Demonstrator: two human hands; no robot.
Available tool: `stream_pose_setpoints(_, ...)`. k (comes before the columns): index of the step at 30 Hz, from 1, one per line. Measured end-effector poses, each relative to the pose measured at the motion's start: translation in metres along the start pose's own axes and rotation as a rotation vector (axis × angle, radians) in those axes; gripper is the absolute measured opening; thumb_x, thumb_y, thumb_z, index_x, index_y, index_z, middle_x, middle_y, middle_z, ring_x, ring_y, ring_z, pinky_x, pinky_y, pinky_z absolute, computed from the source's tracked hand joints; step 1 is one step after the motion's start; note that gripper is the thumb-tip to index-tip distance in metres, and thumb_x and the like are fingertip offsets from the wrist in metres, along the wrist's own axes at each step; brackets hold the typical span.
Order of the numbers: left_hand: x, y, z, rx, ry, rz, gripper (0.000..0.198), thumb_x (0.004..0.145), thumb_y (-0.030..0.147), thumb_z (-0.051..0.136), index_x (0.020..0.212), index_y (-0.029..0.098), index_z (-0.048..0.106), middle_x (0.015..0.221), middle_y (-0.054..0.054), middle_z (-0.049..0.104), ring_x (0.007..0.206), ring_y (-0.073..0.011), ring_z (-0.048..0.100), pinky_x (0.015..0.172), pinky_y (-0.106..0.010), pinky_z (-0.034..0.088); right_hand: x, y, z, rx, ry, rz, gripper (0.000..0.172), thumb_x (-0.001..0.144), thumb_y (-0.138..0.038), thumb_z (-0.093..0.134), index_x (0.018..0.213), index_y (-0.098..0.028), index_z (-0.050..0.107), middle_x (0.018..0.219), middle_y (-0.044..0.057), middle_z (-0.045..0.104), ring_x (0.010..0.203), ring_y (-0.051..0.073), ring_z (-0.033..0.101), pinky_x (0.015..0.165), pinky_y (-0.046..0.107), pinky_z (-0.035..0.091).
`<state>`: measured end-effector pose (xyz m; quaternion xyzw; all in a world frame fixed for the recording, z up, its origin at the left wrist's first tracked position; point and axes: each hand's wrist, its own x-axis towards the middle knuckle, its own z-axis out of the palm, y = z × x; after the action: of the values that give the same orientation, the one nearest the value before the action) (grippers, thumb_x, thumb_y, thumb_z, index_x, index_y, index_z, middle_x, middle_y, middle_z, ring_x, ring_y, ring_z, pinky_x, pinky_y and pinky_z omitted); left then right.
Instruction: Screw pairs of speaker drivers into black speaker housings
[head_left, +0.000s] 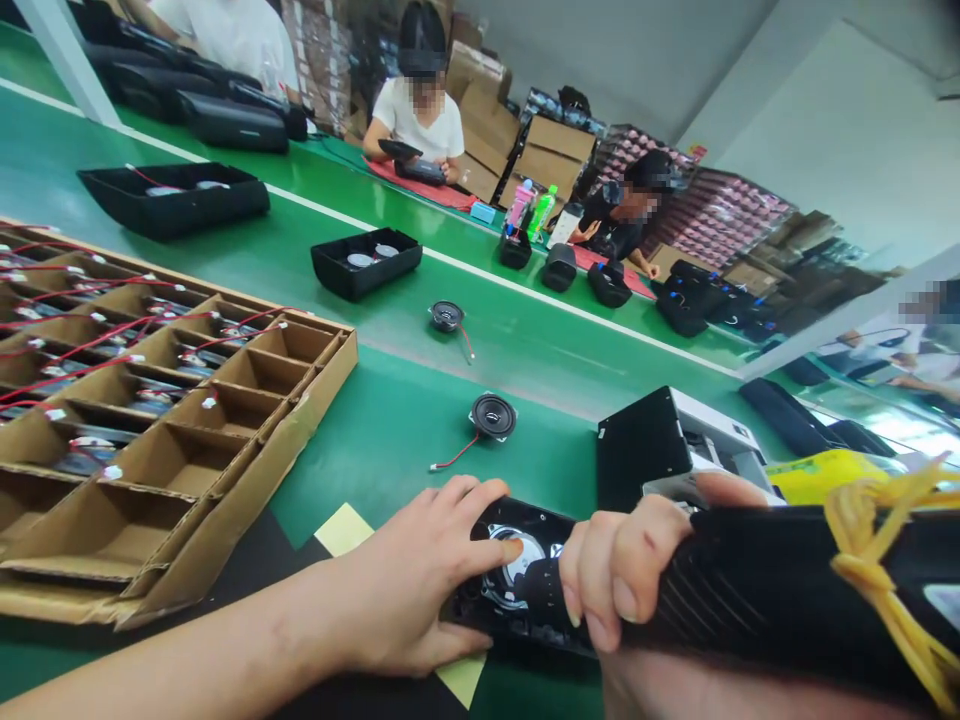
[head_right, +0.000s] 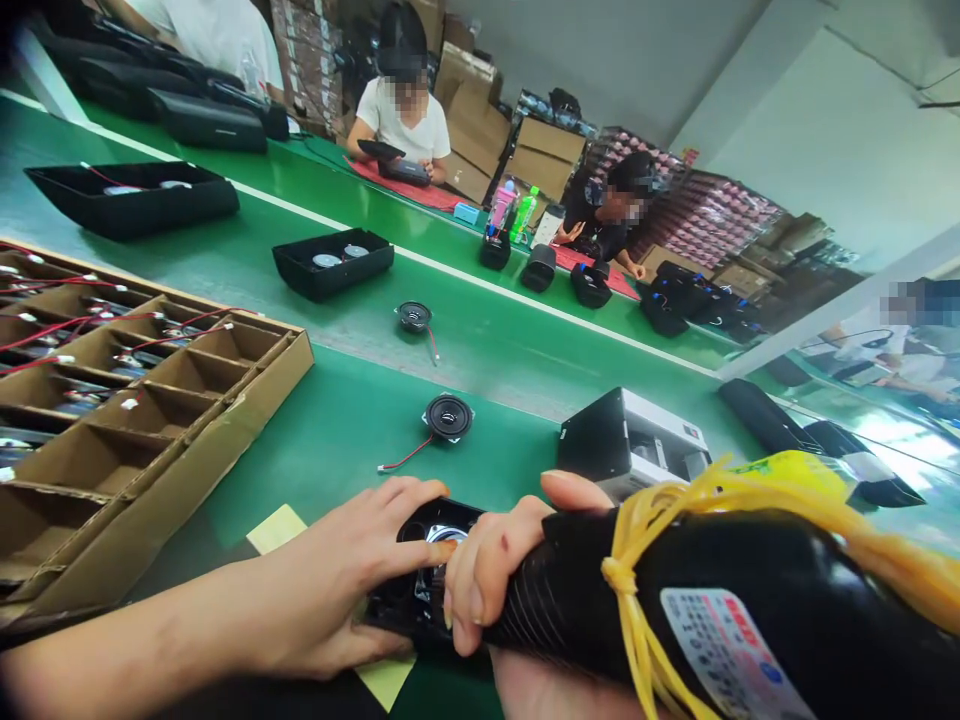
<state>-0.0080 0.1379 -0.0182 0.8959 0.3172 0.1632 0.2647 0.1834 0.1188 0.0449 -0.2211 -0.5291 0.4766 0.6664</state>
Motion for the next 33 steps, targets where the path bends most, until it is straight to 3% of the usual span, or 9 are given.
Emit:
stream_pose_setpoints(6, -0.001, 0.0, 0.001, 0.032, 0.024, 0.008, 0.06, 0.086, 0.042, 0.08, 0.141, 0.031, 0.06, 0.16, -0.012, 0.043, 0.137, -0.0394, 0.049, 0.109, -0.06, 0.051, -0.004, 0.009, 0.001, -0.03, 0.013, 0.033, 0.076, 0.09, -0.09, 0.043, 0.131, -0.033, 0.07, 0.067, -0.004, 0.063, 0.043, 0.013, 0.055, 0.044, 0.028, 0.05)
stream_pose_setpoints(12, 0.0, -0.002, 0.003, 0.024, 0.017, 0.011, 0.063, 0.086, 0.049, 0.08, 0.143, 0.033, 0.058, 0.159, -0.013, 0.043, 0.137, -0.0391, 0.048, 0.109, -0.06, 0.051, -0.007, 0.013, 0.004, -0.033, 0.065, 0.074, 0.071, 0.088, -0.089, 0.049, 0.129, -0.034, 0.07, 0.065, -0.006, 0.062, 0.044, 0.011, 0.053, 0.045, 0.025, 0.05)
stream_pose_setpoints(22, 0.0, -0.004, 0.002, 0.024, 0.029, 0.012, 0.063, 0.084, 0.049, 0.082, 0.141, 0.033, 0.059, 0.159, -0.011, 0.043, 0.135, -0.0373, 0.048, 0.109, -0.058, 0.05, -0.007, 0.02, 0.001, -0.034, 0.035, 0.081, 0.066, 0.088, -0.084, 0.058, 0.128, -0.033, 0.07, 0.065, -0.006, 0.062, 0.043, 0.011, 0.053, 0.045, 0.024, 0.05)
stream_pose_setpoints(26, 0.0, -0.003, 0.001, 0.02, 0.02, 0.009, 0.065, 0.084, 0.05, 0.082, 0.142, 0.036, 0.059, 0.161, -0.011, 0.042, 0.136, -0.0395, 0.047, 0.11, -0.062, 0.048, -0.009, 0.018, -0.008, 0.0, -0.057, 0.126, 0.045, 0.095, -0.066, 0.064, 0.128, -0.036, 0.069, 0.067, -0.005, 0.067, 0.044, 0.013, 0.058, 0.046, 0.026, 0.052)
stream_pose_setpoints(29, -0.001, -0.001, 0.0, 0.02, 0.019, 0.015, 0.064, 0.083, 0.05, 0.082, 0.142, 0.037, 0.06, 0.16, -0.012, 0.043, 0.135, -0.0418, 0.048, 0.109, -0.066, 0.048, -0.003, 0.013, -0.017, -0.026, -0.27, 0.408, 0.033, 0.099, -0.06, 0.06, 0.103, -0.033, 0.079, 0.065, -0.001, 0.073, 0.052, 0.019, 0.068, 0.054, 0.033, 0.059)
stream_pose_setpoints(31, -0.003, -0.002, 0.0, 0.007, 0.026, 0.018, 0.065, 0.083, 0.05, 0.082, 0.143, 0.038, 0.06, 0.159, -0.012, 0.043, 0.135, -0.0418, 0.048, 0.11, -0.065, 0.049, 0.006, 0.013, -0.023, -0.091, -0.435, 0.579, 0.049, 0.097, -0.065, 0.057, 0.074, -0.028, 0.08, 0.059, 0.003, 0.074, 0.051, 0.022, 0.069, 0.056, 0.037, 0.062)
stream_pose_setpoints(33, -0.005, -0.004, 0.002, -0.007, 0.04, 0.022, 0.066, 0.085, 0.053, 0.08, 0.146, 0.04, 0.057, 0.16, -0.012, 0.042, 0.135, -0.0411, 0.049, 0.111, -0.063, 0.049, 0.017, 0.016, -0.029, -0.158, -0.5, 0.623, 0.062, 0.094, -0.071, 0.056, 0.055, -0.025, 0.073, 0.05, 0.005, 0.069, 0.044, 0.022, 0.066, 0.051, 0.037, 0.06)
